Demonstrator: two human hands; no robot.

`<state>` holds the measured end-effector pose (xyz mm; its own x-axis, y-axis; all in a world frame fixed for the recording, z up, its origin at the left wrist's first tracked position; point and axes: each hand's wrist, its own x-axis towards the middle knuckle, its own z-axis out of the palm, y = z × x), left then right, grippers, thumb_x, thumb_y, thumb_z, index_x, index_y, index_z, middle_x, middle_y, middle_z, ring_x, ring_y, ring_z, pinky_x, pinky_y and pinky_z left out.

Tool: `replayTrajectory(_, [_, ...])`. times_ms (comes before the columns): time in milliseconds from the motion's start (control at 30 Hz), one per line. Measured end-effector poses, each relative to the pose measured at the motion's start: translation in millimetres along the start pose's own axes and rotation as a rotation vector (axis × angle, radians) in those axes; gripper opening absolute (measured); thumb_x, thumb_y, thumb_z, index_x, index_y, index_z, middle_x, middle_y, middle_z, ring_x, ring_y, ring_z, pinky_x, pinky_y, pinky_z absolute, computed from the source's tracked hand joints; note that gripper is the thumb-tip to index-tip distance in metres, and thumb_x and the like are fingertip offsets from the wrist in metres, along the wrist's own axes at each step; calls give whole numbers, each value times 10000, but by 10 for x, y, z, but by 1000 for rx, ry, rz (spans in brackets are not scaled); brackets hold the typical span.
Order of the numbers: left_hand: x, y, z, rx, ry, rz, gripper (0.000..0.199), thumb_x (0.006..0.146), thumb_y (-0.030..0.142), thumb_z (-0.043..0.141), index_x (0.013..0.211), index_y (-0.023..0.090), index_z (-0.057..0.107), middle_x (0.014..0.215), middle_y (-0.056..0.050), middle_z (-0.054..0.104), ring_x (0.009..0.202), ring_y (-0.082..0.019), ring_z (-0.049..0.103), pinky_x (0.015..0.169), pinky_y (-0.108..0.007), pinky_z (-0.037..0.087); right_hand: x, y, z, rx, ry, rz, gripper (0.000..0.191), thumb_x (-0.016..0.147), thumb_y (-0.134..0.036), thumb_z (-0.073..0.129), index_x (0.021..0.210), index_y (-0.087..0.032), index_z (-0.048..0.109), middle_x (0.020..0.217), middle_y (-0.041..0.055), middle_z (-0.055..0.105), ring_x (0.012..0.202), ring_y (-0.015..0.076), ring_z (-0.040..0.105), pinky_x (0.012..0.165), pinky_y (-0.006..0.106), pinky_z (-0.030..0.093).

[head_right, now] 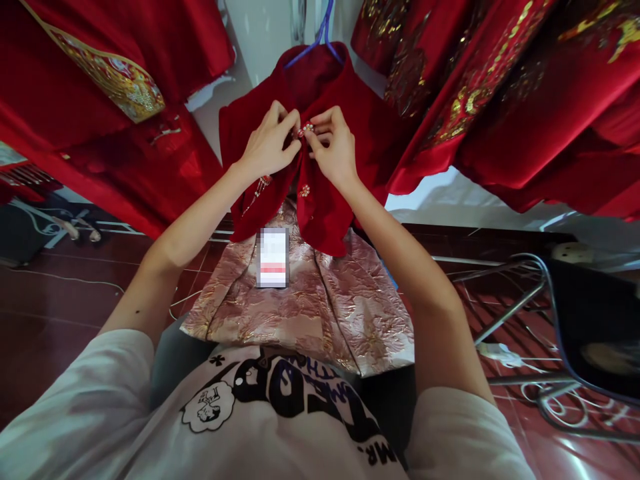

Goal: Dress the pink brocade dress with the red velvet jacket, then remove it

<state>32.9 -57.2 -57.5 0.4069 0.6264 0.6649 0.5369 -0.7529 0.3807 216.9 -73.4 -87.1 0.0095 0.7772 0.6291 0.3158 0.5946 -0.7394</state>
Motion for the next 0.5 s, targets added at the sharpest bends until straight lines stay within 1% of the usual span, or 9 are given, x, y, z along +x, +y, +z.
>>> replayTrajectory(167, [-10, 49, -10, 80, -45, 46, 147, 932, 226, 813, 955, 273, 675, 1053, -84, 700, 1104, -332, 674, 798, -408, 545, -12, -59, -25, 7, -13, 26, 381, 955, -560, 806, 1120, -272, 618, 1047, 64, 727, 966, 257, 764, 692, 377, 709])
replayTrajectory(300, [26, 48, -8, 89, -27, 51, 126, 939, 244, 796, 922, 271, 674, 981, -78, 719, 1068, -324, 692, 807, -409, 541, -16, -128, -40, 27, 17, 86, 324, 948, -443, 843, 1041, -242, 608, 1009, 43, 747, 915, 211, 763, 725, 337, 707])
replayTrajectory(367, [50, 53, -18, 87, -40, 46, 126, 936, 255, 786, 892, 280, 671, 951, -72, 727, 1041, -323, 702, 821, -424, 544, -21, -154, -50, 33, 21, 103, 316, 924, -384, 872, 1025, -235, 612, 1005, 33, 754, 909, 196, 768, 740, 318, 707])
replayTrajectory(500, [69, 102, -47, 77, -77, 35, 139, 911, 235, 763, 846, 301, 660, 911, -56, 737, 960, -312, 717, 814, -451, 551, -30, -176, -61, 46, 28, 106, 349, 863, -371, 921, 1000, -237, 629, 971, 14, 759, 887, 201, 785, 732, 308, 709])
